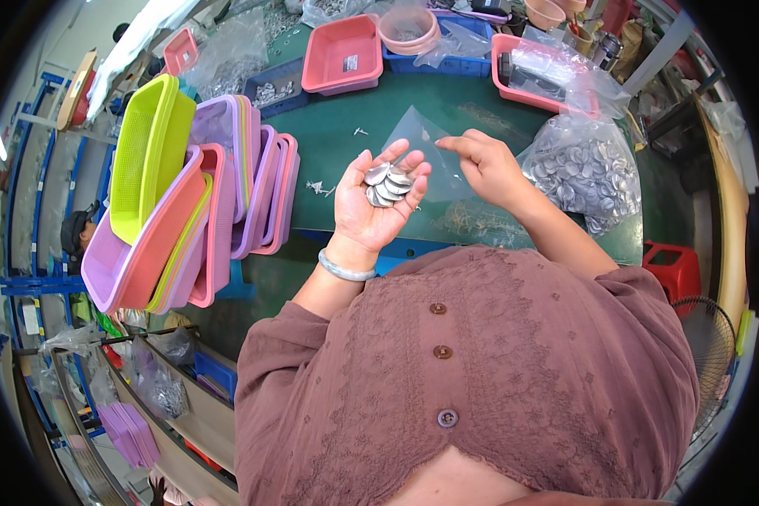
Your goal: The person picks up several white heart-shaped and star-shaped plastic items by hand from a work table, gathers them, and places them into a clear plastic bag.
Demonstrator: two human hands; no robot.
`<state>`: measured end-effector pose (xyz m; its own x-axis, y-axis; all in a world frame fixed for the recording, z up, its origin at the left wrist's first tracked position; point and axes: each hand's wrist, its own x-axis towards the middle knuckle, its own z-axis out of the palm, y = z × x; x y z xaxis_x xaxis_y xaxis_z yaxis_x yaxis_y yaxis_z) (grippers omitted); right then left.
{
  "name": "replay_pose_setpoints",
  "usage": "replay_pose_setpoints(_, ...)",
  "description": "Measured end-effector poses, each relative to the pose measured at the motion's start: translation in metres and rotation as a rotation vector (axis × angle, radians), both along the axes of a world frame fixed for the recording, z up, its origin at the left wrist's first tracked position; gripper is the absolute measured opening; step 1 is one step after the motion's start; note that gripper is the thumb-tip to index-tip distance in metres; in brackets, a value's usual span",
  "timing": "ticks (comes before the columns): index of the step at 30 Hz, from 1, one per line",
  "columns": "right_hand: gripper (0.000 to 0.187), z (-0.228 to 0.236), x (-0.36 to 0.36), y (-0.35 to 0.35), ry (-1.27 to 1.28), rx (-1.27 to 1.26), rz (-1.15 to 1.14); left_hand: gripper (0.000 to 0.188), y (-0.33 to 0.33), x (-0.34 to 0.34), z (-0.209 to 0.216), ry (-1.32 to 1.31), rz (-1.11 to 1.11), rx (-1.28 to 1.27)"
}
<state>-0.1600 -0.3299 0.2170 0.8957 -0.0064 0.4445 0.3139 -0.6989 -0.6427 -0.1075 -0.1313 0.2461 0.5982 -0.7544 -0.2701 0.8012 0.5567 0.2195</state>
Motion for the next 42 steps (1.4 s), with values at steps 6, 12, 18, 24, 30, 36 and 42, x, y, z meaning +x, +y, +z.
replay_pose_setpoints(6,0.010,0.010,-0.009,0.008,-0.091,0.004,-0.007,0.041,-0.004,-0.010,0.010,0.020,-0.026,-0.106)
replay_pose_setpoints(12,0.017,0.039,-0.018,0.019,-0.241,-0.053,0.066,0.043,-0.004,-0.015,0.008,0.025,-0.022,-0.139)
replay_pose_setpoints(18,0.022,0.045,-0.017,0.029,-0.139,-0.072,0.155,0.045,-0.006,-0.021,0.005,-0.011,-0.017,-0.115)
replay_pose_setpoints(24,0.015,0.031,-0.010,0.022,0.089,0.381,0.192,0.043,-0.005,-0.022,0.004,0.091,-0.029,-0.115)
replay_pose_setpoints(30,0.018,0.023,-0.003,0.015,0.313,0.562,0.145,0.041,-0.003,-0.021,0.000,0.093,-0.030,-0.081)
replay_pose_setpoints(36,0.018,0.022,-0.002,0.013,0.362,0.673,0.154,0.040,-0.004,-0.020,0.004,0.045,-0.040,-0.061)
replay_pose_setpoints(42,0.013,0.022,-0.003,0.014,0.299,0.575,0.183,0.030,-0.008,-0.018,-0.003,0.021,-0.029,0.040)
